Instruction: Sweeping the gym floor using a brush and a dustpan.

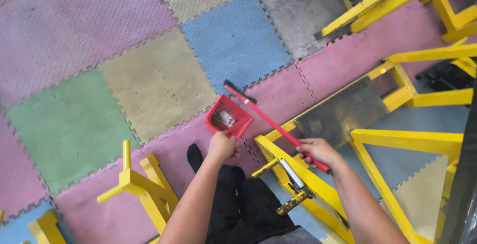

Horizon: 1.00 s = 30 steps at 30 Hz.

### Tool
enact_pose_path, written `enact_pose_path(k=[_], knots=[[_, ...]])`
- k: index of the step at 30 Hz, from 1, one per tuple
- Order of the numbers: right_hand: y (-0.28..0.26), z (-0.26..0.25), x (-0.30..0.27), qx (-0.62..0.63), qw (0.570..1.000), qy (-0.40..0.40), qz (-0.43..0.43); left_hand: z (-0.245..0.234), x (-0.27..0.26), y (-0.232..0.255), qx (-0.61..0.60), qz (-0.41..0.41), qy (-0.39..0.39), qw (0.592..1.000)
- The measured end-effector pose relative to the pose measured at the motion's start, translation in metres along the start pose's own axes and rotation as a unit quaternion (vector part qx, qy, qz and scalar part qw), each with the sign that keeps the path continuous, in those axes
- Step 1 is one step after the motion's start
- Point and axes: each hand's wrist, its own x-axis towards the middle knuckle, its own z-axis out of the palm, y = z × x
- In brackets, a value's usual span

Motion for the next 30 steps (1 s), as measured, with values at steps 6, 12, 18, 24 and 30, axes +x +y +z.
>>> enact_pose_path(k=[6,12,18,24,30], knots=[[0.000,0.019,0.071,0.054,0.997,0.058,-0.017,0.012,0.039,-0.026,-0.029,-0.019,-0.087,0.996],[0.054,0.134,0.130,0.029,0.991,0.133,0.009,-0.003,0.049,-0.024,0.005,-0.055,-0.143,0.988],[0.086,0.216,0.054,0.032,0.997,0.070,0.021,-0.027,0.051,-0.026,0.040,-0.024,-0.161,0.986],[0.044,0.196,-0.049,0.269,0.959,0.027,0.085,-0.067,0.056,-0.008,0.049,0.003,-0.172,0.984],[0.035,0.189,-0.056,0.345,0.938,0.039,0.010,-0.085,0.049,0.054,0.122,0.062,-0.180,0.974]])
